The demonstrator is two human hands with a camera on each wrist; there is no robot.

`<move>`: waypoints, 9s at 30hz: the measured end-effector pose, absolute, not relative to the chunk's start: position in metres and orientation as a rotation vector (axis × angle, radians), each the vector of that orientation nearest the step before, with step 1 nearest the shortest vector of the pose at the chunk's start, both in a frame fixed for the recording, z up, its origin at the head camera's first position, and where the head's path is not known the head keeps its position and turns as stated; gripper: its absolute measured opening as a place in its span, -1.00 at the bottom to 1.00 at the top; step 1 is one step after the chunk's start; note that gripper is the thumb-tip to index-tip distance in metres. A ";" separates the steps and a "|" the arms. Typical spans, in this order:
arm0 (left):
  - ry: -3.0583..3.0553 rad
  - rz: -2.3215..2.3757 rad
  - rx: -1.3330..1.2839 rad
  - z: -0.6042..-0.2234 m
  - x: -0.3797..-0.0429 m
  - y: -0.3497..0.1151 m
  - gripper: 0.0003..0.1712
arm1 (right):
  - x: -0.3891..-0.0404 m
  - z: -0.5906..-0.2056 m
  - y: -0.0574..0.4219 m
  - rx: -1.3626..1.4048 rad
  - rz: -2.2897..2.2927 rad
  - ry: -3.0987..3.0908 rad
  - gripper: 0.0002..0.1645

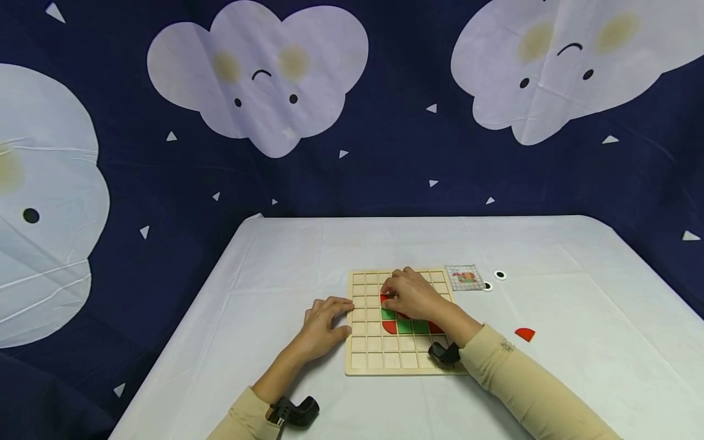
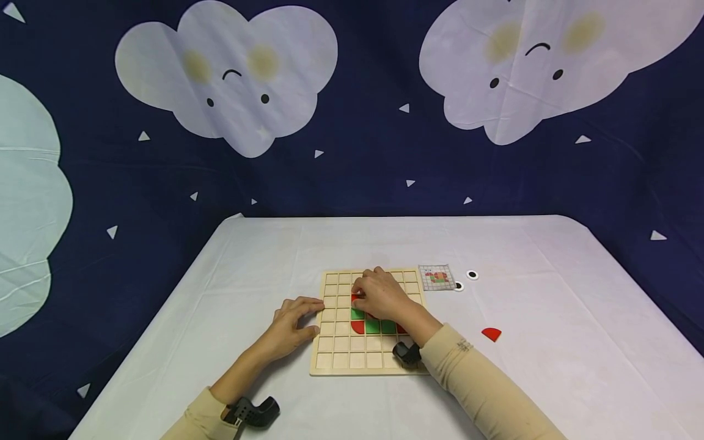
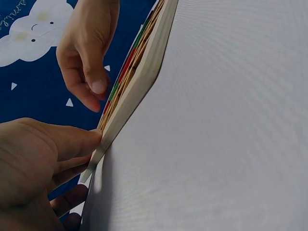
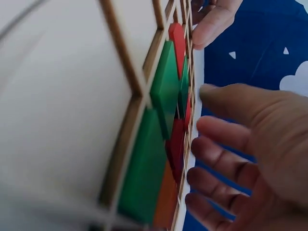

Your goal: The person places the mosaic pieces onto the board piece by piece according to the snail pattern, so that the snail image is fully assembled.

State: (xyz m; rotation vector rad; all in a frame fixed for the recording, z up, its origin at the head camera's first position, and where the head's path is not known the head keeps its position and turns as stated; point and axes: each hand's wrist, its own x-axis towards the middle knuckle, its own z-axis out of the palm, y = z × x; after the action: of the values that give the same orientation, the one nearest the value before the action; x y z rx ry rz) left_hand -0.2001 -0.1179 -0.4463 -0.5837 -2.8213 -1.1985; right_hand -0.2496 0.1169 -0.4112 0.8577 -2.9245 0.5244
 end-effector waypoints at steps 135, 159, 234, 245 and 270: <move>-2.825 -1.181 -0.598 -0.444 -0.201 -0.121 -0.55 | -0.258 -0.415 0.096 0.835 0.510 -2.962 -0.75; -2.830 -1.174 -0.593 -0.445 -0.201 -0.120 -0.55 | -0.255 -0.418 0.098 0.848 0.516 -2.935 -0.70; -2.808 -1.168 -0.620 -0.448 -0.202 -0.121 -0.53 | -0.243 -0.428 0.310 0.291 0.642 -2.959 -0.65; -2.798 -1.172 -0.621 -0.448 -0.201 -0.120 -0.54 | -0.236 -0.408 0.279 0.394 0.661 -2.891 -0.70; -2.802 -1.166 -0.603 -0.447 -0.200 -0.120 -0.53 | -0.238 -0.371 0.216 0.531 0.602 -2.829 -0.69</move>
State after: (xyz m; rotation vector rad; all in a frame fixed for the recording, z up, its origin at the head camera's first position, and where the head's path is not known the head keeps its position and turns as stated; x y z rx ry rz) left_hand -0.2004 -0.1204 -0.4475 -0.6028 -2.8022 -1.1663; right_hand -0.2381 0.2159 -0.3709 0.5308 -2.8290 0.6024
